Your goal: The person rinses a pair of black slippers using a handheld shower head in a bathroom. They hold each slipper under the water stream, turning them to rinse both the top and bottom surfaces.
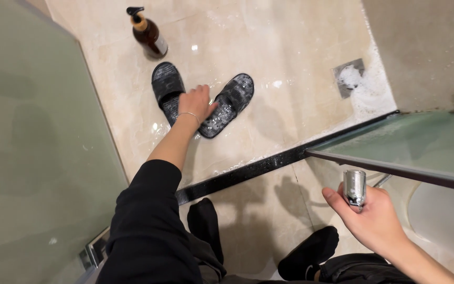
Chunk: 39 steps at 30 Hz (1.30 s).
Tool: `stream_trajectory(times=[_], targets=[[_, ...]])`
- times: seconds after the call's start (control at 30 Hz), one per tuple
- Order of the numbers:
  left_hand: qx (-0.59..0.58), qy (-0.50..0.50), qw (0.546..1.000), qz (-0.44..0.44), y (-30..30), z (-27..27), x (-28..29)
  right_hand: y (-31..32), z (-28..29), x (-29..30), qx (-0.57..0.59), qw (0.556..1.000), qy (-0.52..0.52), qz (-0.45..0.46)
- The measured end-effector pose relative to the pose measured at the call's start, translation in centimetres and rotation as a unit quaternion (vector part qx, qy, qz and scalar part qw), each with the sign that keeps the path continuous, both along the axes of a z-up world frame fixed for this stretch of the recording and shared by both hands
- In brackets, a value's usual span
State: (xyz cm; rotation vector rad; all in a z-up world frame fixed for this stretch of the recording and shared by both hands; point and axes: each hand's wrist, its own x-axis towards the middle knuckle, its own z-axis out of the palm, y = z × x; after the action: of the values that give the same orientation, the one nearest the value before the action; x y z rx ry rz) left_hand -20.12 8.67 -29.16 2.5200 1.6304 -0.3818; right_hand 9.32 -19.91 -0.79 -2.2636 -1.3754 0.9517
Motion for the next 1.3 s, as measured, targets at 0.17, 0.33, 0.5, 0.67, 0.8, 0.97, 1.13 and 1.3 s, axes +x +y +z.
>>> stream_trajectory(times=[0.17,0.33,0.5,0.67,0.8,0.97,1.13,1.3], targets=[[-0.156,-0.083,0.978,0.108,0.7,-4.9,4.0,-0.5,-2.5,0.2,-0.026,0.999,0.021,0.009],[-0.230,-0.120,0.951,0.168,1.3,-5.2,7.5,1.4,-2.9,-1.8,-0.099,0.995,-0.007,-0.001],[-0.271,-0.283,0.894,0.217,3.3,-4.3,11.4,4.8,-4.5,-1.7,-0.157,0.986,-0.031,-0.035],[-0.341,-0.439,0.806,0.206,4.6,-3.6,18.6,8.6,-6.2,-2.4,-0.128,0.990,0.011,-0.060],[-0.448,-0.582,0.614,0.288,2.2,1.7,24.7,8.9,-7.3,-1.0,-0.149,0.986,0.027,-0.071],[-0.526,-0.617,0.511,0.285,-0.2,8.1,28.1,10.2,-5.9,1.0,-0.099,0.986,0.060,-0.120],[-0.571,-0.615,0.465,0.282,-1.9,12.3,28.9,10.0,-6.5,2.6,-0.058,0.982,0.082,-0.157],[-0.589,-0.593,0.476,0.274,-2.4,18.0,27.5,9.3,-7.0,2.8,-0.038,0.983,0.099,-0.148]])
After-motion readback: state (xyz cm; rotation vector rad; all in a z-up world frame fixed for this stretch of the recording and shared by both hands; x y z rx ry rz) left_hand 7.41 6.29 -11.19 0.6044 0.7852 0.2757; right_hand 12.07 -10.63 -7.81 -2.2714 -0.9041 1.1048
